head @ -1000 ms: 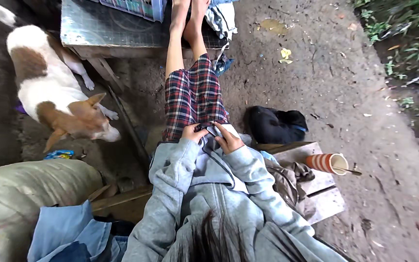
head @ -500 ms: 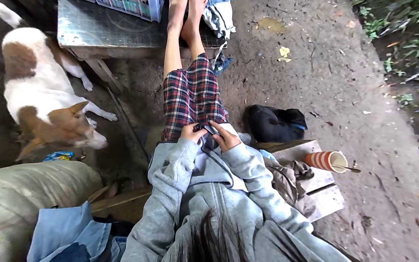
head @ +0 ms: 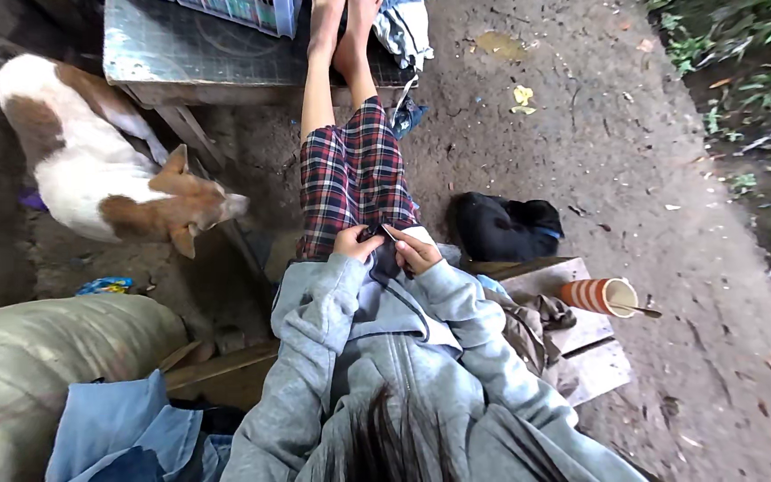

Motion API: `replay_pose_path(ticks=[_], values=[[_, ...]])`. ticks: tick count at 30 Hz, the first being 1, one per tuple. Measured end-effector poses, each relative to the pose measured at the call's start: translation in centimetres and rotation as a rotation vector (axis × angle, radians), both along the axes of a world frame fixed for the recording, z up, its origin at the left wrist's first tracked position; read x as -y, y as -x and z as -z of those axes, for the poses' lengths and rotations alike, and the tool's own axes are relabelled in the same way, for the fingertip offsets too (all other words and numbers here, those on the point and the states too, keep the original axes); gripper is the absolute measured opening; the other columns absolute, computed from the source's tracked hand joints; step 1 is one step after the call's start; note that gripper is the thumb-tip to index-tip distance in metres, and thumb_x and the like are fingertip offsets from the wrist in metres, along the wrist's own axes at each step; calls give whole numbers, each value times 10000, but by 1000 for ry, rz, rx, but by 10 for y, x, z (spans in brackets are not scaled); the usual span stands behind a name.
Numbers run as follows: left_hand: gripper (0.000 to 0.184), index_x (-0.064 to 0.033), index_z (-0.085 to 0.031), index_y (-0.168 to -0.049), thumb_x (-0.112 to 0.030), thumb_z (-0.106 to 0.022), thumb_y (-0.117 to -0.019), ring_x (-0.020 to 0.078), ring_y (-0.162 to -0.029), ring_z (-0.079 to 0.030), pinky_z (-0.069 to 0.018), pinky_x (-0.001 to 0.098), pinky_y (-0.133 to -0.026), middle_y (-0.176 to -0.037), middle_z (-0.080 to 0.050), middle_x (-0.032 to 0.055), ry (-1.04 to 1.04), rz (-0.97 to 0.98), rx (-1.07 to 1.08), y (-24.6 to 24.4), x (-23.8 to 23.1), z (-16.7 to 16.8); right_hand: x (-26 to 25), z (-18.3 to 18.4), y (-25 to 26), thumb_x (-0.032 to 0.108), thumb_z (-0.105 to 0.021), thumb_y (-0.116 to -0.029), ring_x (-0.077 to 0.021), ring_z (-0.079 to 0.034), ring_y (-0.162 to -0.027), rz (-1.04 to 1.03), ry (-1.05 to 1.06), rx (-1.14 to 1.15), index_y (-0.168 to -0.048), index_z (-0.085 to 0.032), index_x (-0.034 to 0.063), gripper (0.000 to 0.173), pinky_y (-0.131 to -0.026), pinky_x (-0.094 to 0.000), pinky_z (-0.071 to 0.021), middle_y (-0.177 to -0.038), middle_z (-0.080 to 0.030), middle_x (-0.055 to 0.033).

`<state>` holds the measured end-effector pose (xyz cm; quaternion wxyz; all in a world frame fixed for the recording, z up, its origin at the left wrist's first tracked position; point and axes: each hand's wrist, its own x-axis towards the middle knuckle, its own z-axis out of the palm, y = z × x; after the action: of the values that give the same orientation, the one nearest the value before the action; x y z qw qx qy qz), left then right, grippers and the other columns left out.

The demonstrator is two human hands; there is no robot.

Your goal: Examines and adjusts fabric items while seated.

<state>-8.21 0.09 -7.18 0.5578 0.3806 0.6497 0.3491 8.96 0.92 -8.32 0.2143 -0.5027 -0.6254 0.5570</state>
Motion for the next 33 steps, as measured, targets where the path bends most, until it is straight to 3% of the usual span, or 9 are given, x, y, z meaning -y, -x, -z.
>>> replay_pose_path(ticks=[4,8,12,19,21,23,26,30,33], values=[[244,116,-675,-1142,-14,-698,-936,239,-991,-644,-481,417,-960,-1067,-693,235,52,8,30,2,-1,-2,1,0,2,132,-430,-1069,-84,-525,-632,-34,-111,103,-1420,-572,-3,402,-675,-277,-479,-734,-638,-49],[204,109,-674,-1109,24,-692,-924,138,-915,-621,-494,332,-902,-1019,-692,180,60,-65,100,2,-1,1,4,2,2,146,-555,-1032,-387,-727,-906,-90,-362,234,-1431,-583,29,416,-860,-551,-563,-1091,-733,-242],[188,109,-662,-1099,50,-677,-920,86,-853,-598,-495,279,-859,-980,-678,145,64,-128,157,2,0,0,8,4,-4,208,-565,-1034,-431,-720,-898,-101,-418,318,-1464,-550,47,460,-811,-596,-555,-1122,-719,-254],[203,107,-680,-1100,41,-698,-909,114,-887,-625,-504,309,-884,-990,-698,168,9,-92,89,2,2,4,5,1,3,123,-558,-1032,-414,-724,-927,-104,-425,250,-1411,-616,65,387,-829,-580,-567,-1127,-722,-242],[196,104,-685,-1089,41,-692,-904,133,-879,-622,-500,333,-877,-980,-696,175,-5,-66,47,2,2,3,2,-7,6,89,-514,-1041,-309,-706,-847,-79,-263,188,-1396,-612,15,376,-845,-473,-559,-1042,-738,-221],[192,95,-692,-1080,21,-705,-903,136,-864,-627,-506,338,-862,-961,-699,170,-31,-34,-3,3,2,6,-1,-9,6,92,-469,-1056,-162,-598,-700,-37,-110,94,-1389,-603,-12,373,-742,-347,-524,-848,-694,-143],[217,116,-679,-1115,12,-693,-925,176,-918,-636,-496,361,-909,-1007,-700,208,-33,-16,-29,1,2,2,-4,-5,3,122,-445,-1061,-38,-495,-618,-15,13,-33,-1388,-591,-14,383,-633,-236,-450,-743,-620,-27],[248,104,-674,-1137,7,-718,-914,153,-933,-641,-502,350,-925,-1026,-702,190,-18,-12,-18,1,2,7,-3,-4,3,111,-445,-1062,-37,-494,-638,-20,55,-33,-1403,-575,-13,386,-659,-235,-453,-750,-613,-25],[258,85,-684,-1126,43,-733,-876,138,-917,-654,-519,335,-906,-1013,-708,172,-9,-20,-30,1,2,17,0,-8,4,118,-450,-1070,-113,-550,-704,-53,7,50,-1423,-565,-7,392,-749,-301,-492,-830,-663,-103]])
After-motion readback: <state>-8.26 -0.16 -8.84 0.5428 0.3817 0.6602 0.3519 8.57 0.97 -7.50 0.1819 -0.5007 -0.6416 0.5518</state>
